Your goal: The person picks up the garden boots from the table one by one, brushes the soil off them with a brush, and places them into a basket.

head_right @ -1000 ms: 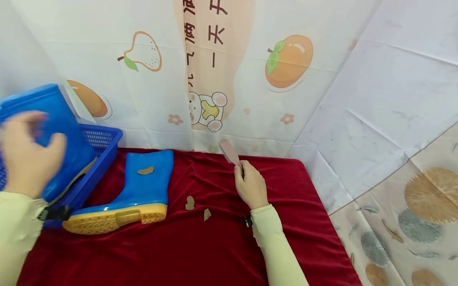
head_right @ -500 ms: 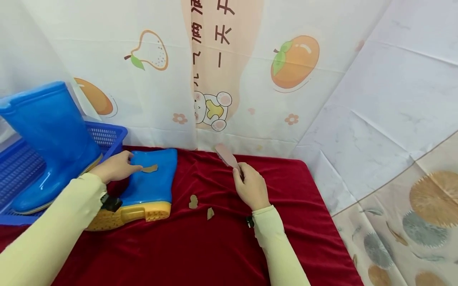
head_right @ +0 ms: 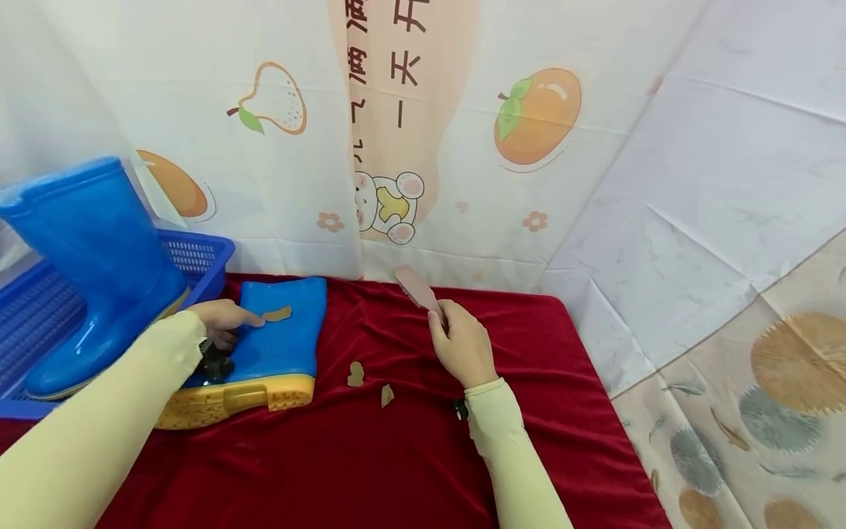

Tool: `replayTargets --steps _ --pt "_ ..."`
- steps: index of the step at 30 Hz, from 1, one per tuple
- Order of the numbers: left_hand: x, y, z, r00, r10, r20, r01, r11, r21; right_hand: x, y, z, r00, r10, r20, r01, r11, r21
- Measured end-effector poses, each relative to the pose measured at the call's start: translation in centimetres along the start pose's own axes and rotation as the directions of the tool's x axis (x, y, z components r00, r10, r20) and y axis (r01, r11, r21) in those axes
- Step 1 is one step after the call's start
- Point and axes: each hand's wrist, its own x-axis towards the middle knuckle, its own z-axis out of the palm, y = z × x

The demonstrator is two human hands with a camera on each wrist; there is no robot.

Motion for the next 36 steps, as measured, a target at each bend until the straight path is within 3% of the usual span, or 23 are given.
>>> replayTargets --steps 4,7,10,15,17,19,30,36 --pt "-0.1 -1.2 -0.5 0.998 -0.023 0.064 0.032 0.987 -0.157 0.1 -0.3 -0.1 1.000 -0.006 0.009 0.006 1.000 0.013" --pt "-0.1 -1.8 -0.5 0.993 -0.019 0.113 0.052 0.952 -0.300 0.2 -0.4 -0.2 1.000 -0.008 0.011 0.008 1.000 0.013" --pt "-0.1 -1.8 -0.3 0.988 -0.014 0.152 0.078 0.902 -0.426 0.2 -0.4 -0.4 1.000 -0.007 0.010 0.006 1.000 0.015" --pt "-0.1 -1.1 0.3 0.973 0.003 0.233 0.140 0.791 -0.595 0.2 -0.2 -0.7 1.000 0.000 0.012 0.000 1.000 0.011" --pt "-0.1 -0.8 0.5 0.967 0.009 0.254 0.157 0.764 -0.625 0.2 -0.1 -0.8 1.000 0.001 0.009 -0.001 1.000 0.010" --pt "-0.1 -0.6 0.6 0.966 0.008 0.257 0.162 0.755 -0.635 0.2 -0.1 -0.9 1.000 0.001 0.007 -0.001 1.000 0.010" --pt "0.2 -0.9 1.0 0.973 -0.014 0.230 0.159 0.764 -0.625 0.1 -0.2 -0.9 1.000 -0.001 -0.002 0.001 1.000 0.005" --pt "0.3 -0.9 1.2 0.974 -0.026 0.225 0.139 0.853 -0.503 0.1 -0.2 -0.9 1.000 0.000 0.003 0.000 1.000 -0.001"
